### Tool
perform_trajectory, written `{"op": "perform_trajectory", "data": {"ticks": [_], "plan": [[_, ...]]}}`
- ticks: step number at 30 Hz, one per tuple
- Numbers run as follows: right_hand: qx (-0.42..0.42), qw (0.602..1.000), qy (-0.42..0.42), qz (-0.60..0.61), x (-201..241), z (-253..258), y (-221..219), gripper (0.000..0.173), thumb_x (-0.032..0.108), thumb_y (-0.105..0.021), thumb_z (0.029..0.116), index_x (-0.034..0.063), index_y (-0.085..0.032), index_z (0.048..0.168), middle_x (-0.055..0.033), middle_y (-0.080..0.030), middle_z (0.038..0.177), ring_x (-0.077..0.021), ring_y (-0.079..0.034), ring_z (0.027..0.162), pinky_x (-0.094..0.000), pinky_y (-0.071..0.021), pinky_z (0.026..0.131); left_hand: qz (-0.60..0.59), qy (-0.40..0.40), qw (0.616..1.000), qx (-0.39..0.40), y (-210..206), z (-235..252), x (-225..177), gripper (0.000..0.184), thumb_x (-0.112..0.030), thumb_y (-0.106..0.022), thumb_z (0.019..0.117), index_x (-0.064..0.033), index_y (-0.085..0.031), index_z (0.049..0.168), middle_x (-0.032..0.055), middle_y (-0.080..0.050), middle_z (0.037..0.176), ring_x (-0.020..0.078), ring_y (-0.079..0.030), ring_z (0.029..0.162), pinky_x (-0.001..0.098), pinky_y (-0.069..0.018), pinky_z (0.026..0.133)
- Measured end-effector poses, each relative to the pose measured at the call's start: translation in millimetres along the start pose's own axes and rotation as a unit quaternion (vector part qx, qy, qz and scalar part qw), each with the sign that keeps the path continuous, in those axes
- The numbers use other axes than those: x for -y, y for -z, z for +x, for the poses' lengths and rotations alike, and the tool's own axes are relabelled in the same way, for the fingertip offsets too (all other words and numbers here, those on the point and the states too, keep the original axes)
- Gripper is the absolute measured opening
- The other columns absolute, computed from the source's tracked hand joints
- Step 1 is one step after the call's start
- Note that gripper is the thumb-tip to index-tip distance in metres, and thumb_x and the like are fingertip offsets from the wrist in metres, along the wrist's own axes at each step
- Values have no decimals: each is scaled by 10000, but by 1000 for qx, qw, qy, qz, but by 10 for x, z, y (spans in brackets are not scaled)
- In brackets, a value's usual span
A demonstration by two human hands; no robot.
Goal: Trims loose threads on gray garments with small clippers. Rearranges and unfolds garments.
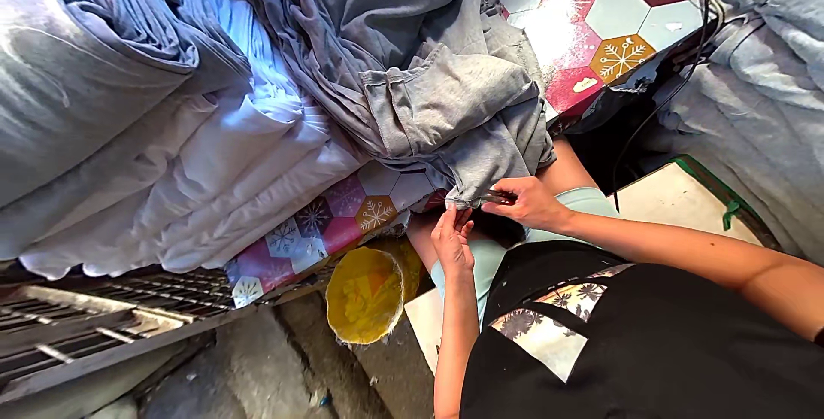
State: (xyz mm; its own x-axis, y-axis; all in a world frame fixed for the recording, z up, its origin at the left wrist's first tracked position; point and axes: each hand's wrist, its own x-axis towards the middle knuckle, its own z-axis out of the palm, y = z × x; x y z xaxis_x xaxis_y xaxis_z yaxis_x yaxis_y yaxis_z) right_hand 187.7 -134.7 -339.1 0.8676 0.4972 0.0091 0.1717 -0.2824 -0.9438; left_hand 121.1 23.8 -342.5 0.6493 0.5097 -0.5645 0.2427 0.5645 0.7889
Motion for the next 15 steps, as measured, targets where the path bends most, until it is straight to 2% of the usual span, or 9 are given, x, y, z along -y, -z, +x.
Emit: {"op": "perform_trajectory", "data": {"ticks": [2, 4, 6, 8, 10, 12, 14, 15], "plan": [[31, 999, -16, -29, 24, 99, -134, 311, 317, -821, 865, 26, -714, 878, -60, -658, 761, -138, -609, 680, -351, -507, 643, 11, -15, 1000, 7, -5, -62, -13, 226, -103, -526, 1060, -5, -690, 941, 54, -726, 821, 82, -695, 719, 213, -576, 649], [38, 998, -46, -30, 16, 151, -222, 243, 236, -796, 893, 19, -695, 855, -74, -629, 713, -170, -594, 652, -390, -489, 624, 24, -38, 999, 9, -11, -127, -24, 228, -67, -534, 1052, 0, -691, 901, 48, -724, 795, 76, -698, 700, 205, -575, 631], [37, 996, -79, 11, 11, 160, -247, 149, 150, -757, 915, 23, -709, 852, -54, -616, 680, -126, -565, 617, -343, -469, 604, 30, -60, 998, 6, -21, -163, -26, 217, -23, -544, 1036, 2, -682, 870, 35, -712, 767, 68, -689, 674, 194, -574, 624], [54, 993, -95, 44, 6, 140, -242, 133, 137, -739, 931, 28, -710, 861, -33, -610, 683, -86, -551, 615, -301, -458, 604, 34, -79, 996, 14, -22, -186, -19, 186, 24, -544, 1019, 6, -660, 875, 31, -709, 754, 62, -690, 668, 187, -578, 627], [74, 990, -99, 72, -24, 112, -231, 97, 95, -716, 932, 12, -706, 883, -41, -623, 712, -88, -567, 642, -298, -474, 633, 41, -94, 994, 24, -45, -204, -6, 128, 57, -556, 1000, 16, -645, 918, 39, -716, 762, 75, -703, 683, 204, -588, 643], [82, 981, -114, 133, -43, 79, -200, 108, 83, -703, 947, 14, -693, 864, -21, -610, 701, -55, -553, 631, -248, -466, 622, 39, -120, 992, 19, -69, -206, 18, 84, 94, -567, 977, 14, -586, 997, 49, -716, 763, 101, -716, 686, 231, -601, 651], [88, 969, -133, 191, 4, 40, -139, 139, 81, -691, 957, 36, -669, 828, 17, -575, 667, -23, -520, 597, -207, -438, 586, 39, -152, 988, 11, -52, -172, 51, 186, 125, -573, 956, -21, -485, 1030, 47, -699, 764, 123, -727, 690, 253, -617, 661], [92, 965, -137, 206, 24, 16, -102, 139, 75, -685, 956, 42, -667, 822, 28, -570, 660, -15, -512, 590, -199, -429, 578, 40, -168, 985, 13, -31, -156, 73, 196, 135, -567, 950, -26, -476, 1015, 45, -684, 775, 134, -726, 701, 270, -626, 680]]}}
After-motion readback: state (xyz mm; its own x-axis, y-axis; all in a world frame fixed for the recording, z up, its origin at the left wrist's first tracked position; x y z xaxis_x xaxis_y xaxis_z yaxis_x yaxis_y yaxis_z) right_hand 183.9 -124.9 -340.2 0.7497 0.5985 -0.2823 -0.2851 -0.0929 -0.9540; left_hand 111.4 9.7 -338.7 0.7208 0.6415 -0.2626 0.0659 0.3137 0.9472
